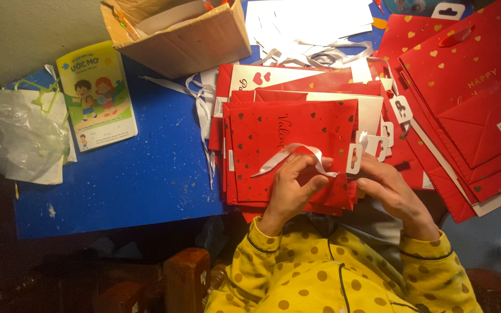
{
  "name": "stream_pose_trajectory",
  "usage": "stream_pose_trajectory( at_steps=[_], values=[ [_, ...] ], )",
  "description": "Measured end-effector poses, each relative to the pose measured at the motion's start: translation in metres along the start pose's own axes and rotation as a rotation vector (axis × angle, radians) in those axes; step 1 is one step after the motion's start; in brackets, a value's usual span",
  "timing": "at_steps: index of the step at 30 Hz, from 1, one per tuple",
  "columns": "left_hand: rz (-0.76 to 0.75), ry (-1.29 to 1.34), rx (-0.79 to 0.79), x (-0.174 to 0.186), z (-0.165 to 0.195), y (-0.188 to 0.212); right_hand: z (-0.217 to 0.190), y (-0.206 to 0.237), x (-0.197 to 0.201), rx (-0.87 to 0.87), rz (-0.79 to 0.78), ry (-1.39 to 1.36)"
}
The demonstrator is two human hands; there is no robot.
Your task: The person assembles red gift bags by inserting white ribbon handles through the bag slots and securing them. They then stack the completed bags on the table.
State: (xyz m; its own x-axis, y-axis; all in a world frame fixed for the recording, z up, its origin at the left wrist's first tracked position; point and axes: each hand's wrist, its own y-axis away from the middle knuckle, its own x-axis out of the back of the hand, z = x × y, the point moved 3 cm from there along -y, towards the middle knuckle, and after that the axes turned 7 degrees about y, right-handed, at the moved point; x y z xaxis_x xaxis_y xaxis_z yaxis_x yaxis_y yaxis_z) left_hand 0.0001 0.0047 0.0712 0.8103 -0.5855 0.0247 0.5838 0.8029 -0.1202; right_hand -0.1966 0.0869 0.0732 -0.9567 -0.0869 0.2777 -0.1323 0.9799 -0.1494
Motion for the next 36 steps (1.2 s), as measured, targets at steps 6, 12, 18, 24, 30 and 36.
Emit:
stream_pose_trajectory(
  at_steps=[6, 12, 18, 24, 30, 36],
  values=[
    [0.05, 0.018, 0.009, -0.005, -0.005, -0.001, 0.036, 0.004, -0.015, -0.372, 0.143, -0.156],
    [0.023, 0.185, -0.008, -0.005, -0.002, -0.002, 0.033, 0.006, -0.018, -0.224, 0.449, 0.059],
    [0.083, -0.062, -0.118, -0.008, 0.005, -0.004, 0.013, -0.027, 0.0, -0.193, 0.506, 0.45],
    [0.114, 0.058, -0.046, -0.007, -0.004, -0.003, 0.009, -0.046, 0.006, -0.03, 0.507, 0.565],
    [0.139, 0.417, 0.087, -0.011, -0.025, -0.001, 0.024, -0.03, 0.002, -0.207, 0.393, 0.331],
    [0.197, 0.251, -0.003, -0.005, -0.033, 0.003, 0.028, -0.026, -0.004, -0.09, 0.411, 0.226]
  ],
)
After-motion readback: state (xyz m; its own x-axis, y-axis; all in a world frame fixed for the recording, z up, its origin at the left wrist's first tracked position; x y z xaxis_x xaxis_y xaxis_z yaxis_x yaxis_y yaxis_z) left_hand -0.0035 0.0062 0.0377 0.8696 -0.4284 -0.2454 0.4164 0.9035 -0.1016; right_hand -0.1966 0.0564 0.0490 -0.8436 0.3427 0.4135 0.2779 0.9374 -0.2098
